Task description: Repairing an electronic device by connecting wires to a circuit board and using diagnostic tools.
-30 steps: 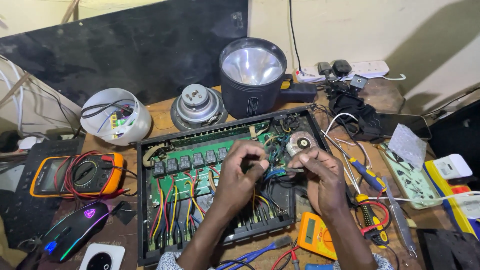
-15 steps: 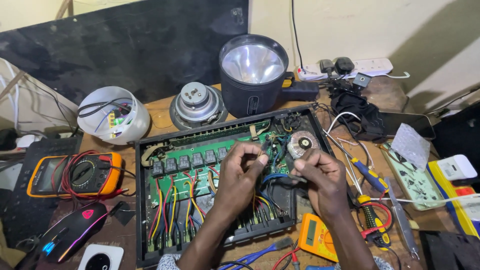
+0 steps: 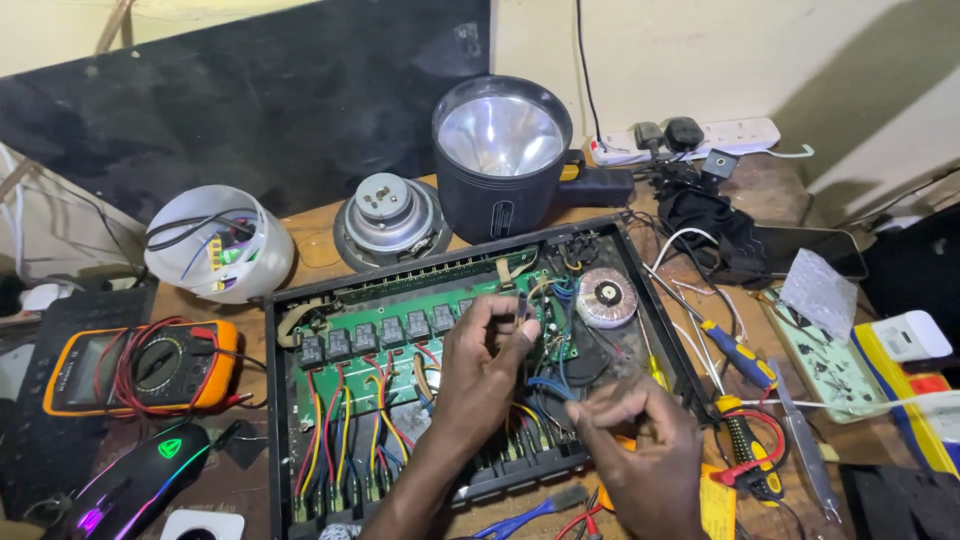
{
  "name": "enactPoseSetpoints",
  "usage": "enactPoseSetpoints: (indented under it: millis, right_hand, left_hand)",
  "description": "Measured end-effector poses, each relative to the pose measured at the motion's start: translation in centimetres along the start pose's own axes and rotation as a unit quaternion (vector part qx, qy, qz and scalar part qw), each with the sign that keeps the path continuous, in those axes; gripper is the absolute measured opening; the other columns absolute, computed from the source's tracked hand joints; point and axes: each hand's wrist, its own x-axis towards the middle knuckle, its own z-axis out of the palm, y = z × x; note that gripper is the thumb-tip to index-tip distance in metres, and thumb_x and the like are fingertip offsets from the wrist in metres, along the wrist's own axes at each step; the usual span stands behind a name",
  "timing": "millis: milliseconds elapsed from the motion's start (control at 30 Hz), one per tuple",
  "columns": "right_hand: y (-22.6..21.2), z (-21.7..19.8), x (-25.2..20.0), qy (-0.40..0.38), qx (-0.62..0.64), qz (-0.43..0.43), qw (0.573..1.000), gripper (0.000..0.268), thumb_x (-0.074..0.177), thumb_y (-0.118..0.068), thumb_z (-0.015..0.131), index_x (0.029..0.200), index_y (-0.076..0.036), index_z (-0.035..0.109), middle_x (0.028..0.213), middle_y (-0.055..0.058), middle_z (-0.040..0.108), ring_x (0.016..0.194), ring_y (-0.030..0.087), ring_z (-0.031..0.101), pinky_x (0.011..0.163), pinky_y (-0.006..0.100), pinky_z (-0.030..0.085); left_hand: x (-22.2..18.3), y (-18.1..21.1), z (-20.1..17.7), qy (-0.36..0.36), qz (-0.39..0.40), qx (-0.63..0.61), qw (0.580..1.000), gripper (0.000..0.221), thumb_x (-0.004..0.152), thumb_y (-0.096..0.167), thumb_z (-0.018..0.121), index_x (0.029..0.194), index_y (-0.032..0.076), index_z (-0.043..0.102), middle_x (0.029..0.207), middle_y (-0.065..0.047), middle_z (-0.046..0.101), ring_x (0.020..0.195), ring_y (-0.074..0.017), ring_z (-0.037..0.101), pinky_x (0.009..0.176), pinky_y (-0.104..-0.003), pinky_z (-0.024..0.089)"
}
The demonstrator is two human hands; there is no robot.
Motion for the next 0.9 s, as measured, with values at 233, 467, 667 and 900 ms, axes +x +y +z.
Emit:
enactPoseSetpoints:
  millis: [233, 467, 667, 900]
  right_hand:
    - [-2.4, 1.0, -0.6, 0.007, -0.067, -0.248, 0.966, 0.034, 0.071, 0.005, 0.078, 0.061, -0.011, 0.05, 0.059, 0.004, 0.06, 0.053, 0.014, 0.058, 0.051, 0.027, 0.047]
    - [-3.0, 2.0, -1.5, 0.0, -0.077, -0.259, 0.963, 0.032, 0.072, 0.004, 0.075, 0.055, -0.012, 0.054, 0.057, 0.002, 0.061, 0.05, 0.011, 0.055, 0.047, 0.023, 0.046]
    - [-2.4, 1.6, -1.1, -0.024, -0.049, -0.219, 0.974, 0.031, 0.074, 0.002, 0.074, 0.061, -0.012, 0.05, 0.061, 0.002, 0.051, 0.053, 0.015, 0.051, 0.051, 0.028, 0.037]
    - [-4.3, -1.9, 3.9, -0.106, -0.076, 0.02, 0.991, 0.003, 0.085, -0.008, 0.076, 0.083, -0.009, 0.074, 0.08, 0.006, 0.071, 0.066, 0.019, 0.066, 0.055, 0.031, 0.058]
  left_hand:
    - [0.1, -0.1, 0.1, -0.023, 0.057, 0.016, 0.998, 0.023, 0.096, 0.03, 0.057, 0.106, 0.013, 0.068, 0.1, -0.006, 0.081, 0.096, -0.018, 0.076, 0.087, -0.035, 0.057]
    - [0.2, -0.8, 0.1, -0.037, 0.07, 0.057, 0.995, 0.022, 0.097, 0.035, 0.058, 0.086, 0.016, 0.064, 0.08, 0.001, 0.063, 0.071, -0.0139, 0.054, 0.065, -0.033, 0.042]
    - [0.2, -0.7, 0.4, -0.027, 0.049, 0.08, 0.995, 0.027, 0.084, 0.031, 0.08, 0.085, 0.017, 0.057, 0.072, 0.004, 0.06, 0.059, -0.0095, 0.049, 0.058, -0.03, 0.042]
    - [0.2, -1.0, 0.6, -0.068, 0.051, 0.18, 0.98, 0.029, 0.083, 0.037, 0.075, 0.093, 0.02, 0.053, 0.087, 0.002, 0.062, 0.076, -0.0151, 0.055, 0.066, -0.035, 0.045]
